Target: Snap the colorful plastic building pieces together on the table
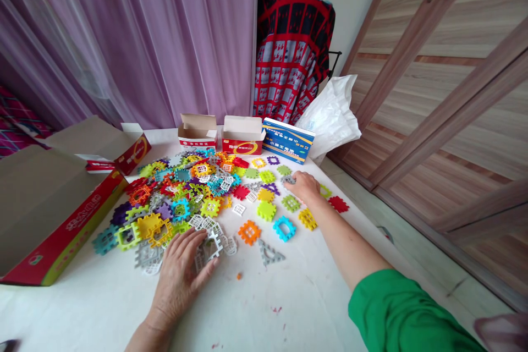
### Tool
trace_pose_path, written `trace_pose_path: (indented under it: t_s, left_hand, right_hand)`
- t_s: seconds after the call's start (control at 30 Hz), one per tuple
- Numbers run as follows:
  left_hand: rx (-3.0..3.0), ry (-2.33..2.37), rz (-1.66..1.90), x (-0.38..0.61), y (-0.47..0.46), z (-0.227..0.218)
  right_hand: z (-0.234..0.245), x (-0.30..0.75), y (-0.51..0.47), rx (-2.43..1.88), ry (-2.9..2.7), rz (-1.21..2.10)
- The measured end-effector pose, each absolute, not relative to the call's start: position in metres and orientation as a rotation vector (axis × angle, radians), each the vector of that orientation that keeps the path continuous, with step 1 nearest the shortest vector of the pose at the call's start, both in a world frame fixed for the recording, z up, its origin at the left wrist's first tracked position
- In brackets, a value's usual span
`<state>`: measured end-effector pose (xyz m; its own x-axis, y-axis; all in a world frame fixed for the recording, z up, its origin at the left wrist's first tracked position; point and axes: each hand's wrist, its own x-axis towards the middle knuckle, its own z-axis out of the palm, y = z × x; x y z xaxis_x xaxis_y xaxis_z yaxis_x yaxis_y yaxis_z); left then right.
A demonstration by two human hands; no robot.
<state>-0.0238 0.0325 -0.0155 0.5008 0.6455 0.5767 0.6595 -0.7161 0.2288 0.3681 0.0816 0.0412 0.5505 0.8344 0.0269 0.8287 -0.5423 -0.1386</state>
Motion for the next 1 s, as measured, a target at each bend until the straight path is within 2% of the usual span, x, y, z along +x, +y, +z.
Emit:
trace_pose_path:
  t_s: [0.2, 0.3, 0.47, 1.0]
  left_hand:
    - [-2.636, -1.217, -1.053, -0.020, 0.033, -0.016]
    - [-2.620, -1.242, -1.034, -0.012, 0.033, -0.014]
    - [-2.667, -1.175, -1.068, -0.001, 0.031, -0.009]
    - [-2.778, -1.042, -1.200, -0.001, 0.023, -0.004]
  right_hand:
    - [0.056, 0.340, 0.062, -2.390, -1.576, 0.111]
    - [0.060, 0.299, 0.038, -1.971, -1.809, 0.267]
    - [0.058, 0.235, -0.001, -1.301, -2.205, 0.169]
    - [0.047, 0.222, -0.012, -1.240, -2.251, 0.237]
